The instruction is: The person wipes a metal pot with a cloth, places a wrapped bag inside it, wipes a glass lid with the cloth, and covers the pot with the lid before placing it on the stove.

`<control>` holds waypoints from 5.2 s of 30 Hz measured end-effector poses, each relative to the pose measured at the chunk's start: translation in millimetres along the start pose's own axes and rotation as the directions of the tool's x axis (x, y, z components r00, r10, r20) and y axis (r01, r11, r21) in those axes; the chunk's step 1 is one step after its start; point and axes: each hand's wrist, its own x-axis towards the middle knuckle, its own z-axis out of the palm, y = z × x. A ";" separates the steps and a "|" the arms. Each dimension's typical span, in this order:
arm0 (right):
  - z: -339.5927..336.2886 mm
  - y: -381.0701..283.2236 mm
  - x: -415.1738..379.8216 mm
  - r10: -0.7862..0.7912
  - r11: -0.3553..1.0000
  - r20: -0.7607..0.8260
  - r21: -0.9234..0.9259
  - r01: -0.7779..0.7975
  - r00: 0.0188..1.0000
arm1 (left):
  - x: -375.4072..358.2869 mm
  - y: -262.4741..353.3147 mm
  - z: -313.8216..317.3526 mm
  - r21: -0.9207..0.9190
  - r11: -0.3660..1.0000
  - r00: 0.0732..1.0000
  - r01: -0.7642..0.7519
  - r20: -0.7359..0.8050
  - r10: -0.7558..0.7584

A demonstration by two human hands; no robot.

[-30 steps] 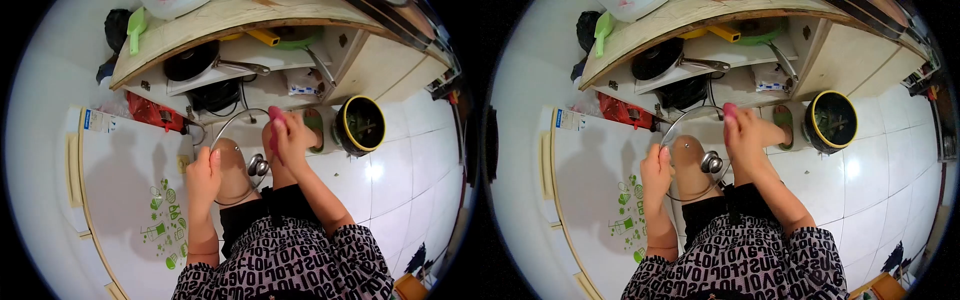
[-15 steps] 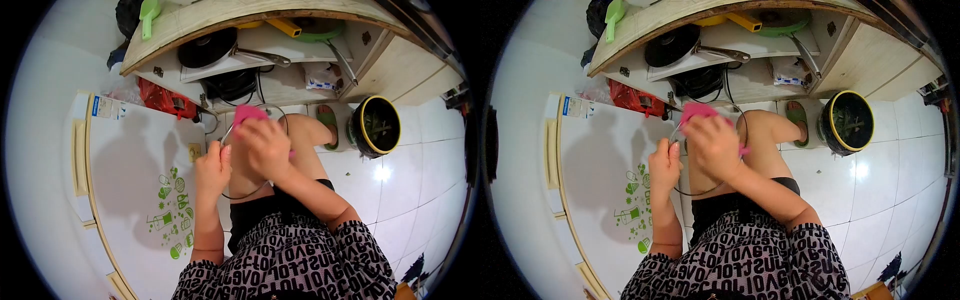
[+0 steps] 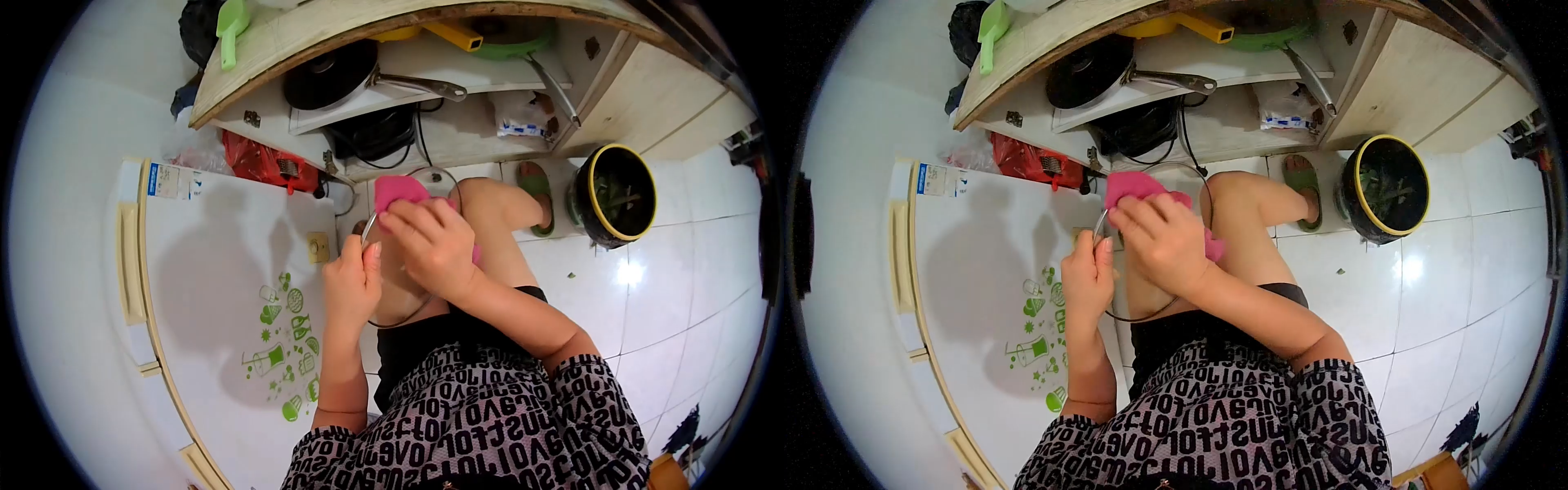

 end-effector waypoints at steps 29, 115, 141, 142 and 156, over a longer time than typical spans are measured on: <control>21.5 20.4 0.3 0.097 0.988 0.016 -0.125 -0.094 0.995 | -7.8 -23.6 -0.4 -0.108 0.992 0.998 0.061 -0.028 -0.065; -111.8 39.5 12.9 0.573 0.791 0.432 -0.072 -0.607 0.696 | 24.3 72.9 59.5 0.128 0.974 0.969 -0.186 -0.138 0.203; -142.5 75.0 -82.6 0.757 0.378 0.538 0.102 -0.920 0.371 | 21.3 38.1 54.2 0.081 0.992 0.980 -0.097 -0.167 0.109; -144.3 71.3 -84.8 0.814 0.443 0.405 0.033 -0.896 0.418 | 21.6 35.8 54.5 0.079 0.994 0.985 -0.072 -0.151 0.083; -103.4 33.8 -48.0 0.176 0.967 0.279 -0.229 -0.113 0.944 | 17.5 32.0 52.2 0.035 0.995 0.995 0.093 -0.029 -0.092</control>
